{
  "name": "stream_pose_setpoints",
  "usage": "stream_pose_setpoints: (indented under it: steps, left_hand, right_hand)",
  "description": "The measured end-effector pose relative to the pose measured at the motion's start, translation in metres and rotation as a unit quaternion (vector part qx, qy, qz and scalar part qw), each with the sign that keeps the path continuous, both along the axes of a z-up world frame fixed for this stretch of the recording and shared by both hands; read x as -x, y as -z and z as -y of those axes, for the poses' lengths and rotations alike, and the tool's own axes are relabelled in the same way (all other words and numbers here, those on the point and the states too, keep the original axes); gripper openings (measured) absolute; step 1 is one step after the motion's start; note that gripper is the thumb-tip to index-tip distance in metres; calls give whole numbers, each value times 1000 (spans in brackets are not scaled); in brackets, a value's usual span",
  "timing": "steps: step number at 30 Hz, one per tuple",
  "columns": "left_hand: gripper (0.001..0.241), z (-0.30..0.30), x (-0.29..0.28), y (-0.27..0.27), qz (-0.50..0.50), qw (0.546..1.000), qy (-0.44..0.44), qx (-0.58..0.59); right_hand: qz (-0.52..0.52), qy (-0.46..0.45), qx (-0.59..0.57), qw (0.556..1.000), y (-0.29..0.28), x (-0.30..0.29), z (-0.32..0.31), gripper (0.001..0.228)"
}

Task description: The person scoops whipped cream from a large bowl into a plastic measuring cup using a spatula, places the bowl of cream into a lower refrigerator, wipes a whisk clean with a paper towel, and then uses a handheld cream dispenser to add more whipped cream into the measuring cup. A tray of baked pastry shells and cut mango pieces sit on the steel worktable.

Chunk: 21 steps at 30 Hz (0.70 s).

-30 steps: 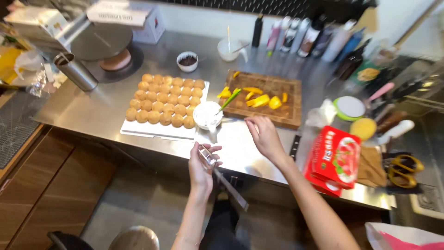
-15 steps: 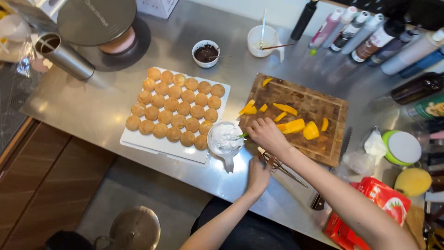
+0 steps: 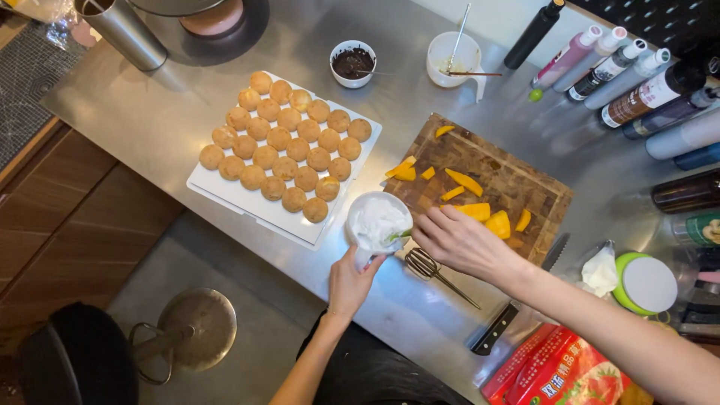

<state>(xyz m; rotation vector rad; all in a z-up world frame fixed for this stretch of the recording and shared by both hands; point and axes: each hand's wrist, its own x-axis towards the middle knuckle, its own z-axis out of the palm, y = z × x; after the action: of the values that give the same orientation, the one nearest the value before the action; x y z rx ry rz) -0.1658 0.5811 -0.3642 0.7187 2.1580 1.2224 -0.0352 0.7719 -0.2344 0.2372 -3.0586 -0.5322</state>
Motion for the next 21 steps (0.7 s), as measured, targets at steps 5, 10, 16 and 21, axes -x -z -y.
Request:
stream_pose_setpoints:
  steps: [5, 10, 16, 21]
  left_hand:
    - [37, 20, 3, -85, -83, 981, 165, -60]
    - [26, 47, -21, -126, -187, 949, 244, -75]
    - [22, 48, -25, -108, -280, 946, 107, -121]
    - [26, 34, 8, -119, -233, 954, 116, -151]
  right_hand:
    - [-131, -206, -180, 953, -99, -29, 5, 40]
    - [-30, -101, -221, 970, -116, -51, 2, 47]
    - [280, 276, 71, 917, -124, -60, 13, 38]
    - [252, 220, 418, 844, -112, -37, 5, 45]
